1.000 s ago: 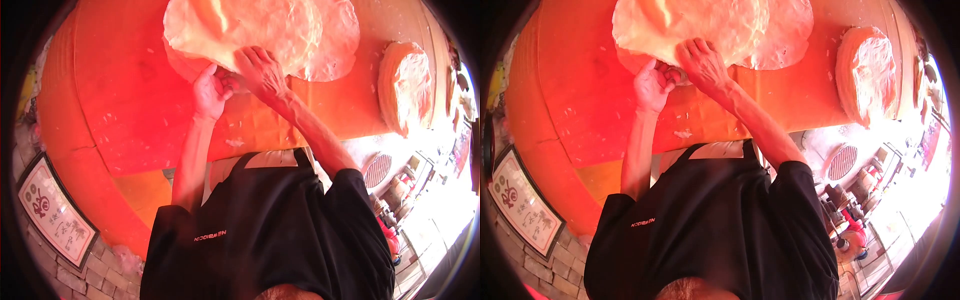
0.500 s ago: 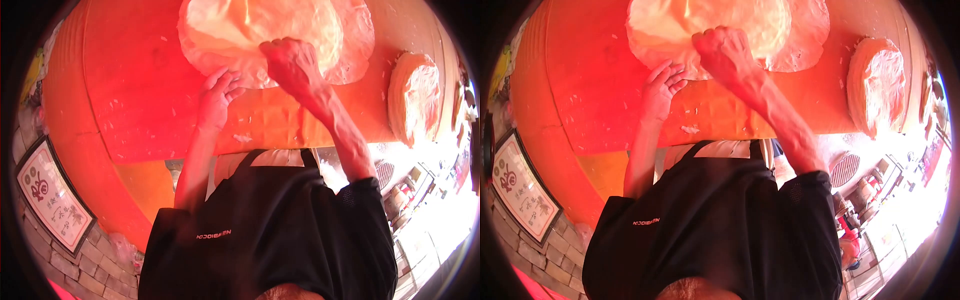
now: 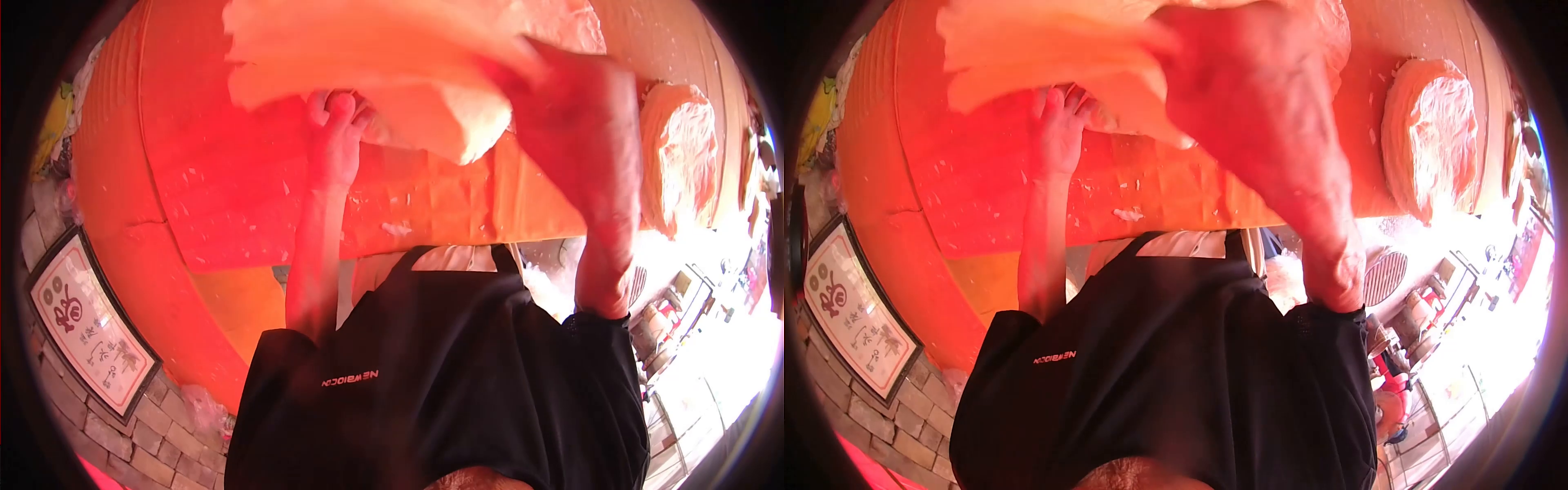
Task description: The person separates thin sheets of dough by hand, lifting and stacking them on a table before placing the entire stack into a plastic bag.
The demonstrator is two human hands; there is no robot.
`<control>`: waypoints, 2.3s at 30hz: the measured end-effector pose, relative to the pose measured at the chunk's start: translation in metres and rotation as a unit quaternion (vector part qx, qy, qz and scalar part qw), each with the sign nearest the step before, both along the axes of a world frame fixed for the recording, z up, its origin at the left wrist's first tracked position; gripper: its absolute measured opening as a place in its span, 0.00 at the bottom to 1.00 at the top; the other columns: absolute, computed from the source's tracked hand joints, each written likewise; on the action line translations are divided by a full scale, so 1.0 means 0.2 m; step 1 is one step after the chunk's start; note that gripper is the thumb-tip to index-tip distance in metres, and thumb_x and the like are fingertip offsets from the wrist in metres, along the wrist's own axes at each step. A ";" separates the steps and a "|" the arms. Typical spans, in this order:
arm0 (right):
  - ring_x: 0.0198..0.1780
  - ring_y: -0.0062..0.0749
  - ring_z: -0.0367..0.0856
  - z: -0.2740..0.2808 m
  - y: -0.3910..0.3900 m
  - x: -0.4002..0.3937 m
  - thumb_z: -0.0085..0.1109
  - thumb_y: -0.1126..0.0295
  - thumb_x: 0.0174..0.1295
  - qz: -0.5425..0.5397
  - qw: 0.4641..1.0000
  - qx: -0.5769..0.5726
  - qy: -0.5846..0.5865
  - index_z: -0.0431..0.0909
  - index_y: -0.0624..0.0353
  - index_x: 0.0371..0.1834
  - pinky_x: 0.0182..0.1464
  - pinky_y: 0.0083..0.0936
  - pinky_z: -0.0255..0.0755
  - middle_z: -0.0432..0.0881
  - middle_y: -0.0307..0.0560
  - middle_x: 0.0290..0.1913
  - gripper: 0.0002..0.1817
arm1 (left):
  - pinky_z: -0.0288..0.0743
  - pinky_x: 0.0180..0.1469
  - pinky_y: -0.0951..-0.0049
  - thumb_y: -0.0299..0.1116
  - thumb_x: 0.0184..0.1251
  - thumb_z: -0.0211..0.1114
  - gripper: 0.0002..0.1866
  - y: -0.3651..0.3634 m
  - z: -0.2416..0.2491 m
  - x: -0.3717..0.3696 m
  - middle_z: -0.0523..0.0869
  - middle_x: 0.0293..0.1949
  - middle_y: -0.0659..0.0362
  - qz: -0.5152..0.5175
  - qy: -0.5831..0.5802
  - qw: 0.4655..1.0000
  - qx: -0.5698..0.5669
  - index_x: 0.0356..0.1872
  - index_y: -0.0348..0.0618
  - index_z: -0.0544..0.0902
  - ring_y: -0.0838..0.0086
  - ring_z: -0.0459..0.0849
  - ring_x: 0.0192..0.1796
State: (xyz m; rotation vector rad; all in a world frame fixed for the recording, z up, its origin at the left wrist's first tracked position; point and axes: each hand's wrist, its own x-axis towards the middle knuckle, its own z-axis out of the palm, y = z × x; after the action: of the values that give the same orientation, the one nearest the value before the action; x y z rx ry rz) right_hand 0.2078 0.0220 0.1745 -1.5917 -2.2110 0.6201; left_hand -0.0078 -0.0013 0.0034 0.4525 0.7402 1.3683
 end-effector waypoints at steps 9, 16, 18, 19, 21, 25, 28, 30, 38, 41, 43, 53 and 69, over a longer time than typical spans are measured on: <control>0.24 0.36 0.77 0.09 0.15 0.09 0.61 0.74 0.52 -0.149 0.987 0.060 0.001 0.80 0.61 0.25 0.27 0.33 0.70 0.79 0.46 0.21 0.02 | 0.77 0.56 0.69 0.28 0.64 0.69 0.17 -0.04 -0.03 0.12 0.84 0.48 0.59 -0.065 -0.032 0.985 -0.156 0.54 0.41 0.79 0.71 0.82 0.52; 0.21 0.24 0.77 0.31 0.52 0.53 0.64 0.65 0.59 -0.117 0.959 0.260 0.004 0.83 0.67 0.24 0.25 0.27 0.69 0.80 0.42 0.17 0.14 | 0.78 0.56 0.69 0.30 0.68 0.64 0.15 -0.29 -0.31 -0.04 0.86 0.47 0.58 -0.107 0.014 0.958 -0.266 0.54 0.41 0.80 0.71 0.83 0.53; 0.22 0.27 0.78 0.40 0.54 0.55 0.64 0.64 0.59 -0.100 0.942 0.317 -0.041 0.83 0.67 0.26 0.28 0.29 0.71 0.81 0.45 0.19 0.15 | 0.78 0.55 0.71 0.29 0.67 0.65 0.15 -0.34 -0.28 -0.04 0.86 0.47 0.58 -0.073 0.054 0.963 -0.254 0.54 0.41 0.80 0.72 0.83 0.53; 0.24 0.30 0.80 0.41 0.54 0.56 0.64 0.63 0.59 -0.100 0.923 0.365 -0.075 0.83 0.67 0.26 0.30 0.31 0.72 0.81 0.47 0.20 0.15 | 0.78 0.51 0.73 0.29 0.67 0.65 0.12 -0.35 -0.25 -0.03 0.85 0.46 0.59 -0.045 0.057 0.961 -0.267 0.50 0.42 0.81 0.73 0.83 0.50; 0.27 0.35 0.81 0.43 0.54 0.57 0.64 0.62 0.59 -0.103 0.879 0.443 -0.144 0.83 0.68 0.28 0.33 0.33 0.73 0.82 0.51 0.23 0.16 | 0.79 0.44 0.76 0.28 0.66 0.66 0.07 -0.34 -0.17 0.00 0.85 0.43 0.61 0.010 0.061 0.954 -0.292 0.43 0.43 0.83 0.76 0.83 0.44; 0.30 0.43 0.81 0.35 0.38 0.29 0.64 0.66 0.53 -0.309 0.907 0.285 -0.039 0.79 0.65 0.29 0.34 0.38 0.73 0.82 0.57 0.28 0.11 | 0.76 0.43 0.76 0.32 0.70 0.63 0.07 -0.39 -0.12 -0.02 0.84 0.43 0.62 -0.018 0.054 0.961 -0.272 0.45 0.43 0.82 0.77 0.82 0.44; 0.30 0.47 0.82 -0.17 0.08 0.20 0.60 0.72 0.45 -0.035 0.973 0.195 -0.119 0.78 0.58 0.24 0.31 0.40 0.74 0.81 0.51 0.25 0.03 | 0.75 0.42 0.74 0.39 0.74 0.58 0.12 -0.48 -0.17 -0.07 0.84 0.44 0.62 -0.051 -0.016 0.970 -0.239 0.48 0.42 0.81 0.76 0.82 0.44; 0.29 0.46 0.83 -0.43 -0.07 -0.02 0.60 0.70 0.45 0.055 0.993 0.060 -0.086 0.78 0.58 0.25 0.29 0.41 0.73 0.81 0.50 0.25 0.05 | 0.75 0.42 0.72 0.44 0.76 0.55 0.16 -0.47 -0.08 0.01 0.84 0.44 0.61 -0.037 -0.013 0.966 -0.254 0.49 0.43 0.80 0.75 0.82 0.43; 0.33 0.51 0.83 -0.60 -0.25 -0.29 0.65 0.60 0.52 0.134 0.984 -0.063 -0.102 0.79 0.62 0.26 0.34 0.43 0.76 0.82 0.58 0.30 0.14 | 0.71 0.59 0.63 0.50 0.78 0.46 0.25 -0.56 -0.14 -0.01 0.81 0.59 0.57 -0.091 0.013 0.983 -0.156 0.62 0.42 0.74 0.69 0.78 0.59; 0.42 0.52 0.84 -0.68 -0.38 -0.35 0.67 0.59 0.50 0.130 0.986 -0.105 -0.013 0.81 0.63 0.37 0.39 0.42 0.78 0.83 0.61 0.39 0.18 | 0.71 0.59 0.61 0.54 0.77 0.45 0.28 -0.57 -0.09 -0.04 0.78 0.61 0.56 -0.101 0.008 0.993 -0.061 0.64 0.43 0.71 0.67 0.76 0.61; 0.47 0.54 0.82 -0.65 -0.46 -0.25 0.70 0.58 0.50 0.119 0.982 -0.077 0.124 0.80 0.64 0.44 0.43 0.41 0.78 0.82 0.63 0.43 0.23 | 0.64 0.66 0.57 0.55 0.77 0.44 0.30 -0.57 -0.06 -0.07 0.74 0.65 0.56 -0.067 -0.164 0.978 -0.107 0.68 0.44 0.67 0.63 0.73 0.65; 0.24 0.22 0.81 -0.81 -0.23 0.42 0.68 0.58 0.59 -0.371 0.883 -0.196 0.210 0.82 0.69 0.46 0.29 0.18 0.75 0.84 0.44 0.27 0.23 | 0.68 0.67 0.57 0.36 0.74 0.57 0.24 -0.51 -0.16 -0.07 0.75 0.65 0.57 0.017 0.014 0.964 -0.264 0.68 0.43 0.68 0.63 0.73 0.66; 0.24 0.27 0.82 -0.88 -0.33 0.43 0.68 0.67 0.53 -0.401 0.862 -0.149 0.272 0.81 0.68 0.40 0.27 0.23 0.75 0.84 0.47 0.25 0.16 | 0.70 0.66 0.56 0.34 0.72 0.58 0.25 -0.51 -0.17 -0.06 0.74 0.65 0.57 0.013 0.026 0.967 -0.253 0.69 0.45 0.67 0.63 0.73 0.66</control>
State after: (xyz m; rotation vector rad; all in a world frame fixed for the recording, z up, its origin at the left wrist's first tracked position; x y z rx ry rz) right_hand 0.2937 -0.0431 -0.0023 -1.9610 -0.9443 0.9961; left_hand -0.0205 -0.1026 -0.0300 0.0747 1.1029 1.1387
